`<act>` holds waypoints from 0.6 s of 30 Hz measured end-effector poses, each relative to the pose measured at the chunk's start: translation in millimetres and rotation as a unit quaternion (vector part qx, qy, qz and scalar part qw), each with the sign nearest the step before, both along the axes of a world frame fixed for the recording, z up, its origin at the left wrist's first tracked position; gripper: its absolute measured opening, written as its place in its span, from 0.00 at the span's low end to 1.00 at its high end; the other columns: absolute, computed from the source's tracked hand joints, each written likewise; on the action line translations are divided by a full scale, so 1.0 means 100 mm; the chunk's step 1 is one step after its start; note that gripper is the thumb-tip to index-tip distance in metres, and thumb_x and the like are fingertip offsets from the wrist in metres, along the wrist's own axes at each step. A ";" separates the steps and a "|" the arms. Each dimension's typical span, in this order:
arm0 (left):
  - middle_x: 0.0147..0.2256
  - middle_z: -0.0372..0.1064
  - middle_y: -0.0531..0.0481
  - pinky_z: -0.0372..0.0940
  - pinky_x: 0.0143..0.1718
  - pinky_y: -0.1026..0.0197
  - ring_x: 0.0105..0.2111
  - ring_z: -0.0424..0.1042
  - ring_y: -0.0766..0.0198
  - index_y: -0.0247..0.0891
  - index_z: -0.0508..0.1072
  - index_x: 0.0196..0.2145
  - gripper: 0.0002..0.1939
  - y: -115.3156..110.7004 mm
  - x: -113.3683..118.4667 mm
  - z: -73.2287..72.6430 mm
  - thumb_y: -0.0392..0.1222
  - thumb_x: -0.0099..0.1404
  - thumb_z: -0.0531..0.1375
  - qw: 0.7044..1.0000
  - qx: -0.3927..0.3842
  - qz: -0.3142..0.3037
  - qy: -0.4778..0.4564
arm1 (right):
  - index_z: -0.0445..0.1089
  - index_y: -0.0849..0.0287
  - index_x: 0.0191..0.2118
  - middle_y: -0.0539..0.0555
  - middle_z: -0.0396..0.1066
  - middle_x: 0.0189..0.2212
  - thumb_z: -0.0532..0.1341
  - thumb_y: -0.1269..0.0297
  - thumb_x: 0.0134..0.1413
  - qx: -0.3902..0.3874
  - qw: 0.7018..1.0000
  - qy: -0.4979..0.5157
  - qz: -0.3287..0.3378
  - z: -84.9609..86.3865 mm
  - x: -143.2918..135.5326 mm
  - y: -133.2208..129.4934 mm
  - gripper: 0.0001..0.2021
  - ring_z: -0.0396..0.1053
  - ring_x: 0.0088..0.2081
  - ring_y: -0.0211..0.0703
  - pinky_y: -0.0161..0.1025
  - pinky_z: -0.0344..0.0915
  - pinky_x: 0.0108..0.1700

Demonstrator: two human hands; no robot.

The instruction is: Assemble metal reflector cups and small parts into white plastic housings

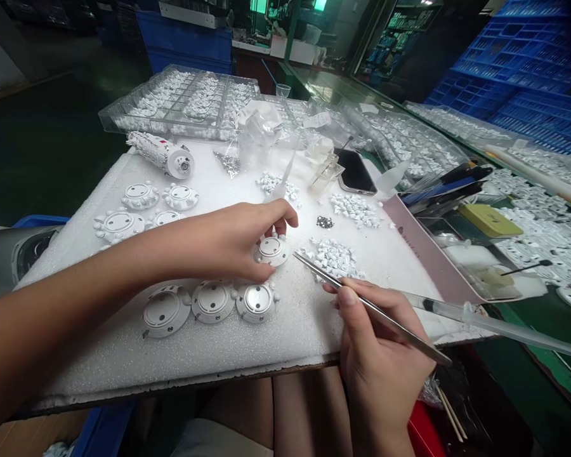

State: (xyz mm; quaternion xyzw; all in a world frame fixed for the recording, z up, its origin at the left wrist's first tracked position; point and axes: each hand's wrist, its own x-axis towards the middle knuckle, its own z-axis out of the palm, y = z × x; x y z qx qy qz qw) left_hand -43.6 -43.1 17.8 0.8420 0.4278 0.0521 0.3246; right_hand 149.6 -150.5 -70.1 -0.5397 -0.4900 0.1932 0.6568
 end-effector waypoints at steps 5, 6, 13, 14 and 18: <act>0.53 0.68 0.46 0.62 0.37 0.60 0.41 0.71 0.56 0.45 0.63 0.55 0.29 0.04 -0.06 -0.01 0.46 0.56 0.62 0.999 0.033 0.033 -0.017 | 0.77 0.56 0.38 0.52 0.78 0.35 0.69 0.67 0.53 -0.029 0.999 -0.028 0.005 0.02 0.00 -0.01 0.06 0.77 0.37 0.41 0.38 0.75 0.41; 0.53 0.68 0.46 0.62 0.37 0.60 0.41 0.71 0.56 0.45 0.63 0.55 0.29 0.05 -0.06 -0.01 0.46 0.56 0.62 0.999 0.036 0.037 -0.017 | 0.77 0.56 0.38 0.51 0.78 0.34 0.69 0.66 0.53 -0.038 0.998 -0.054 0.009 0.03 0.00 -0.02 0.05 0.77 0.37 0.42 0.39 0.74 0.42; 0.50 0.69 0.46 0.62 0.36 0.60 0.40 0.72 0.56 0.46 0.63 0.55 0.29 0.06 -0.07 -0.08 0.47 0.55 0.62 0.998 0.047 0.030 -0.013 | 0.76 0.55 0.37 0.48 0.77 0.32 0.68 0.68 0.54 -0.043 0.984 -0.171 0.010 0.10 -0.02 0.00 0.04 0.75 0.31 0.36 0.31 0.71 0.34; 0.50 0.69 0.46 0.62 0.36 0.60 0.40 0.72 0.56 0.46 0.63 0.55 0.29 0.06 -0.06 -0.08 0.47 0.55 0.62 0.998 0.049 0.032 -0.012 | 0.76 0.55 0.37 0.47 0.77 0.32 0.68 0.68 0.54 -0.043 0.984 -0.172 0.012 0.10 -0.02 0.00 0.04 0.75 0.31 0.35 0.30 0.71 0.33; 0.50 0.69 0.47 0.62 0.35 0.60 0.39 0.72 0.57 0.47 0.64 0.54 0.28 0.06 -0.06 -0.08 0.46 0.55 0.62 0.998 0.049 0.036 -0.007 | 0.76 0.54 0.37 0.46 0.78 0.32 0.68 0.68 0.54 -0.039 0.986 -0.160 0.018 0.11 -0.03 0.00 0.04 0.75 0.32 0.34 0.29 0.71 0.35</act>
